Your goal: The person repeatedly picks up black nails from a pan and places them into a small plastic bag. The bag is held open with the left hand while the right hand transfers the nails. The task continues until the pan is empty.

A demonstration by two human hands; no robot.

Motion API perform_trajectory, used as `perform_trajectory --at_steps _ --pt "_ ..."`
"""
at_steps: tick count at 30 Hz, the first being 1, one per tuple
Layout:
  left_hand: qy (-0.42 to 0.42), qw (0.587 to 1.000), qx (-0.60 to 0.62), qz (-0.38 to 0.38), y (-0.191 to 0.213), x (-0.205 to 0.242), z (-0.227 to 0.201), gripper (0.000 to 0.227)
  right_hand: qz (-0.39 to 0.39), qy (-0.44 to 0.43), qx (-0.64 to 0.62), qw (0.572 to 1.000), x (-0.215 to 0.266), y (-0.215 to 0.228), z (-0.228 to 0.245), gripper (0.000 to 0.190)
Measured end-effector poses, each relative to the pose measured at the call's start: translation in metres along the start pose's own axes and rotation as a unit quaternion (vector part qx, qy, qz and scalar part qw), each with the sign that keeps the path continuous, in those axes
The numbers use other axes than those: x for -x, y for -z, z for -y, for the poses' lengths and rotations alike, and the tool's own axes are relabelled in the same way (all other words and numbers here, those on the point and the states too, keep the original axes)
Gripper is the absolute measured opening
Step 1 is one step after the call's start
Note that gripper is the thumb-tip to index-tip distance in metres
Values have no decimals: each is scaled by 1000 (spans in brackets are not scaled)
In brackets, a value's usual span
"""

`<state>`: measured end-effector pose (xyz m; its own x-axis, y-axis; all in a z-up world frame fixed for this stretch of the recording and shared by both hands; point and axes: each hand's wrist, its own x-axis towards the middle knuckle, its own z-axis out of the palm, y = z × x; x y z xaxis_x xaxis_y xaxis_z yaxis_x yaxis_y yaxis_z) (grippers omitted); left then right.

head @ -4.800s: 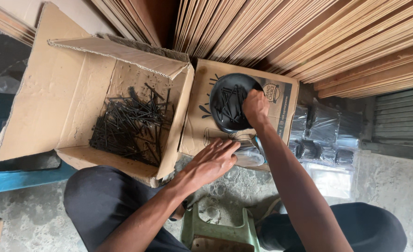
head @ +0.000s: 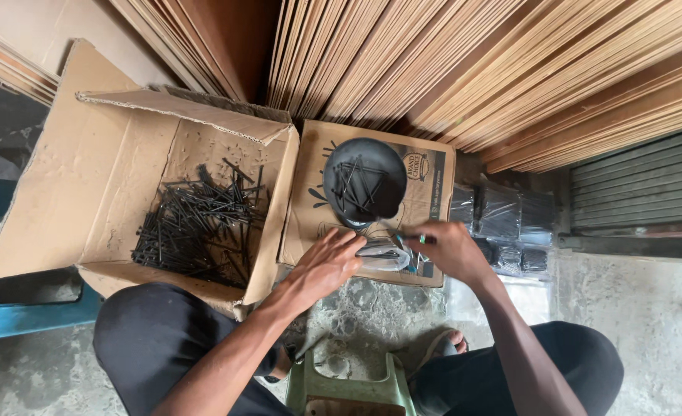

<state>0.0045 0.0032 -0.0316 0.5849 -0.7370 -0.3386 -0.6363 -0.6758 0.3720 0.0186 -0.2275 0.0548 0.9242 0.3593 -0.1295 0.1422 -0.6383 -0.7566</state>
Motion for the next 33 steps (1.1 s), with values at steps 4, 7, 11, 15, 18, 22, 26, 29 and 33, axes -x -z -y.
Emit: perform_trajectory --at_steps 4,7,11,15,18,22,26,29,33 --pt "-38 996 -52 -61 16 7 -3 17 -46 -52 -64 996 19 -16 -10 18" --pt "-39 996 -26 -70 18 11 -7 19 -82 -55 -159 982 19 -39 -21 18" --pt "-16 996 -47 -75 9 10 -6 26 -72 -4 -98 993 14 -51 -23 16" --pt "-35 990 -73 -113 5 12 1 29 -67 71 62 993 16 -63 -46 15" --pt "-24 995 -23 -97 13 10 -3 28 -70 91 146 983 18 -60 -45 14" --pt "-36 991 -47 -120 22 13 -3 27 -72 101 195 973 14 -62 -50 13" --pt "-76 980 -59 -172 7 6 3 19 -59 104 219 968 16 -63 -50 14" --pt "-90 971 -34 -218 1 3 4 11 -43 90 217 971 17 -59 -42 17" --pt "-84 966 -33 -241 5 3 2 10 -46 93 203 974 20 -58 -39 18"
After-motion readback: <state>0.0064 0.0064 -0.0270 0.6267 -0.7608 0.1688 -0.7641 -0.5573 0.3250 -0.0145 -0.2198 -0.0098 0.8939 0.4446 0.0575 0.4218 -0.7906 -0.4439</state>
